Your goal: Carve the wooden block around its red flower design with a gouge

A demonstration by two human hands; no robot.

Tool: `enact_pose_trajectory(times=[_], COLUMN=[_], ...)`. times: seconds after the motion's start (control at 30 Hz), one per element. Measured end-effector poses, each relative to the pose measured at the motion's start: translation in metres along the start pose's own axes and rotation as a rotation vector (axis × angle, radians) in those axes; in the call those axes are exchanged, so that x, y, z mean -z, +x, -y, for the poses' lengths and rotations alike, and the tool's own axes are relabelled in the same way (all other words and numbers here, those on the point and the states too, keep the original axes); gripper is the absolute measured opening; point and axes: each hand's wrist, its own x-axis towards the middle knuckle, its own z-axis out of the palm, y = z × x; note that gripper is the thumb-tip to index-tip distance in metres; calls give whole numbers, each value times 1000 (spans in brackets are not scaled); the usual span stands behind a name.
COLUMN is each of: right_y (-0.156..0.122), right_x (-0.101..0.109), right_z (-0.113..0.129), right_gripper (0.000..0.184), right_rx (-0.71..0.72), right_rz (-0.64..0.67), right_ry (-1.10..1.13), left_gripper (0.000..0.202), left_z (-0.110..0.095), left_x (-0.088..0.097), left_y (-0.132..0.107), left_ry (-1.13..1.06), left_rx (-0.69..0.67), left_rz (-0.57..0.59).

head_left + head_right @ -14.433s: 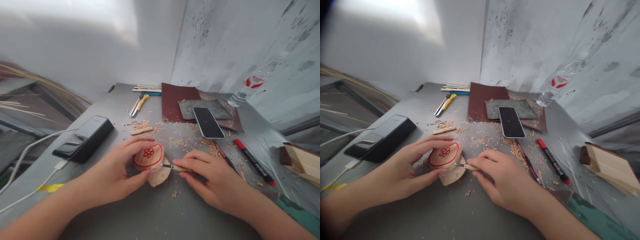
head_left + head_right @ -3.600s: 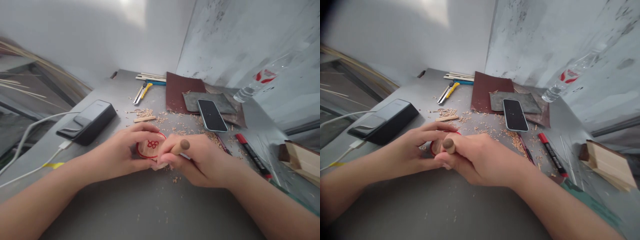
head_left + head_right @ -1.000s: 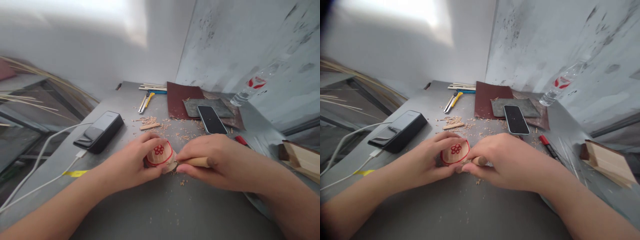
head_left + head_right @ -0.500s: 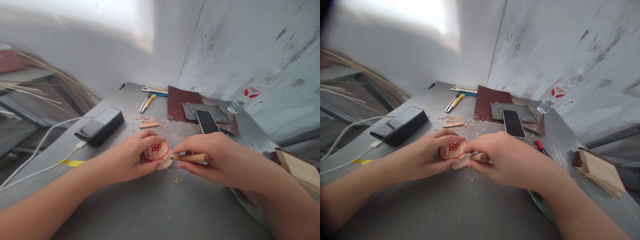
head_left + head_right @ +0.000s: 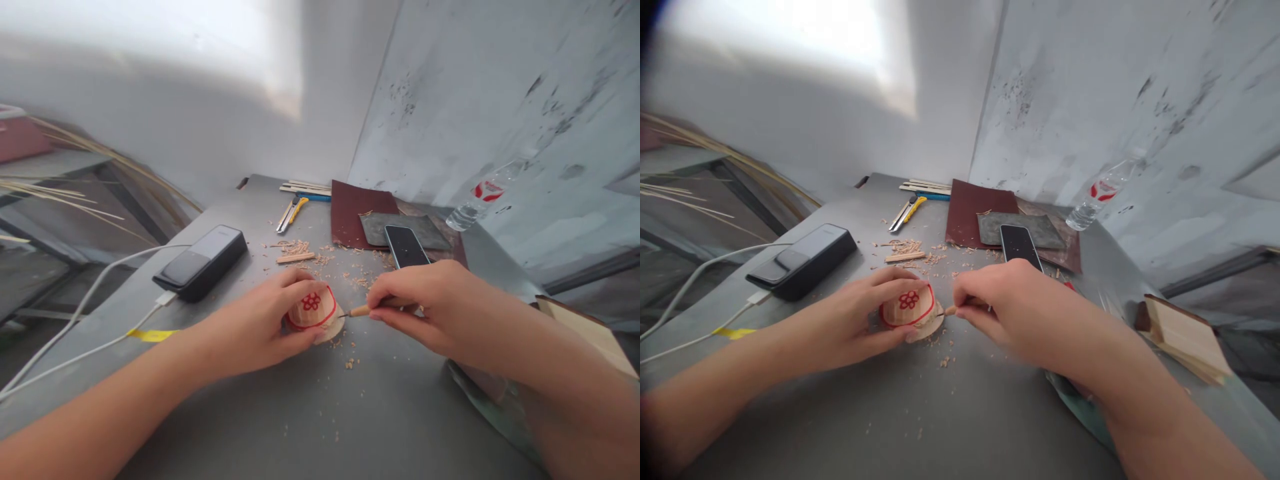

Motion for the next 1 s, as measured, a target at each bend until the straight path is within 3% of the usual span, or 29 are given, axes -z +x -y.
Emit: enact_pose_trajectory(times=[0.3, 0.5, 1.0], right_y=[0, 5, 5], right_x=[-7, -4, -3], right_z=[-2, 0, 0], right_gripper=[24, 34, 36], right_rx=[23, -57, -57], right_rz=[37, 110, 150], right_ry=[-134, -210, -247], left_gripper=[51, 50, 49], left_z=[0, -2, 2], left_x=[-1, 2, -4], left_y=[1, 3, 1], left_ry=[-4, -23, -57], left_rx=[24, 45, 61], left_rz=[9, 23, 1])
